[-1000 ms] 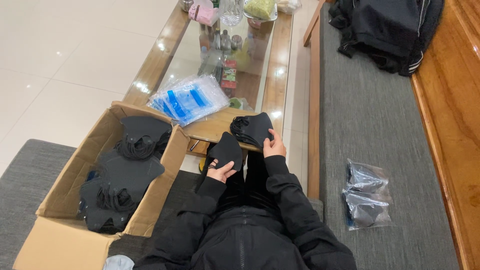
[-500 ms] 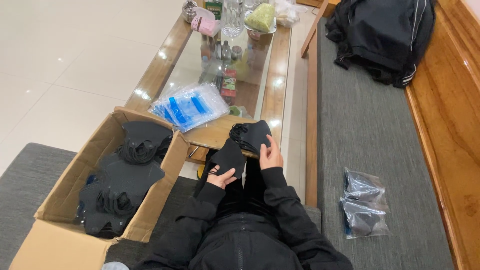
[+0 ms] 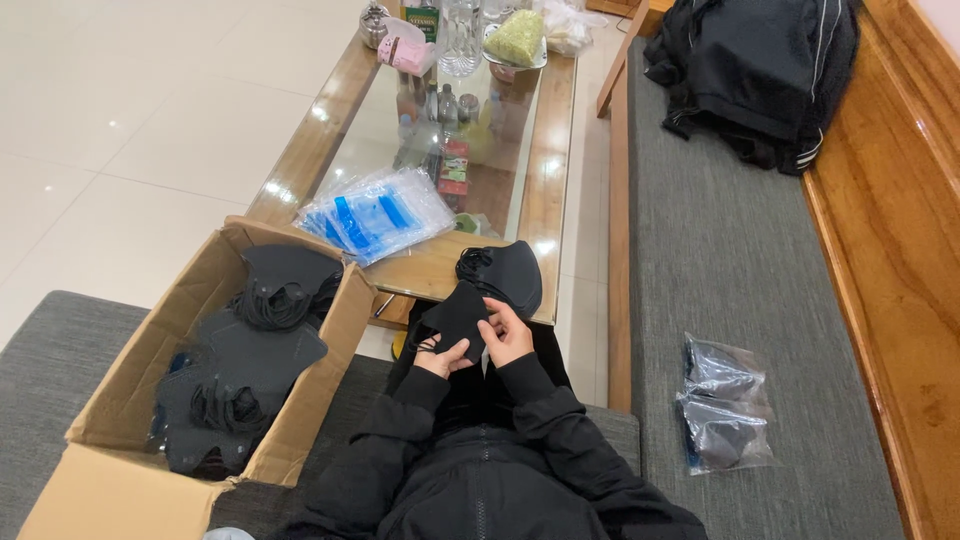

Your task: Inspecting and sorting black face masks from a cardboard box

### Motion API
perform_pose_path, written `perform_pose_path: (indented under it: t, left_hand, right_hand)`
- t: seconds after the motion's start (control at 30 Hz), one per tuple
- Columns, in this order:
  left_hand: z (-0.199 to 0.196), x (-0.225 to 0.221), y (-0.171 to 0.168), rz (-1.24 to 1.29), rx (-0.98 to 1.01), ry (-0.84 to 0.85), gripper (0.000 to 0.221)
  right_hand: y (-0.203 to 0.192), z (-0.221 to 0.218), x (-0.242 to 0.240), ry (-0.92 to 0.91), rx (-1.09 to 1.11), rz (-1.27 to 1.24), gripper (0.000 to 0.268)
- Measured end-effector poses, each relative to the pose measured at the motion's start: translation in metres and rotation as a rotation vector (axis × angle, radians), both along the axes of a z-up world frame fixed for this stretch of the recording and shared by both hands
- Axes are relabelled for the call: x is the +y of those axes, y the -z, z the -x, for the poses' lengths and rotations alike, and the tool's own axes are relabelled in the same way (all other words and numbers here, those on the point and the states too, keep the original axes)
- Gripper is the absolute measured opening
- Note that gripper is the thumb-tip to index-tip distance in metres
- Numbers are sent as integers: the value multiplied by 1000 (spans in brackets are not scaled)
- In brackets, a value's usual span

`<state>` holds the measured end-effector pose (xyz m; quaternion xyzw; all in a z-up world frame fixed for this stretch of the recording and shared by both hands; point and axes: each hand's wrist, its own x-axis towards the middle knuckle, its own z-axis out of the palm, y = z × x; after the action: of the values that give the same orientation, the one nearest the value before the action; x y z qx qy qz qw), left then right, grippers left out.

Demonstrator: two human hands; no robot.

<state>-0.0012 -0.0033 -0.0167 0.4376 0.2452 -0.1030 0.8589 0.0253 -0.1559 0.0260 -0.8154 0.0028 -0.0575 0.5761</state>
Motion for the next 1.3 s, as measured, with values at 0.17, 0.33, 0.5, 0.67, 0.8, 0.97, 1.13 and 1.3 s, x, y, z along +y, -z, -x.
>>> perform_pose_path:
  t: [0.17,0.33,0.5,0.67,0.8,0.97,1.13,1.3]
  left_hand:
    - [-8,-1,13,41,-63,-26,47]
    - [-13,-1,35,29,-145,24,29]
    - [-12,-1,38,26,-158,12,27]
    - [-14,-4,32,55,-163,-20,26]
    - [-14,0,40,89,-170,26,27]
    - [-9,-2,22,75,-174,4,23]
    - [-6,-2,19,58,-188,-3,22]
    - [-5,0,13,45,-217,10,21]
  right_hand:
    - [-1,4,2,-14,4,39,35]
    - [3,6,7,-17,38,104,20]
    - [6,12,10,-16,-61,183,19]
    - [56,-4,2,54,-63,214,15]
    - [56,3,1,129,-42,203,21]
    - [-16,26,16,39,-129,220,48]
    - [-42,31,21,27,-234,321,59]
    - [-64,32,24,-47,-531,479,54]
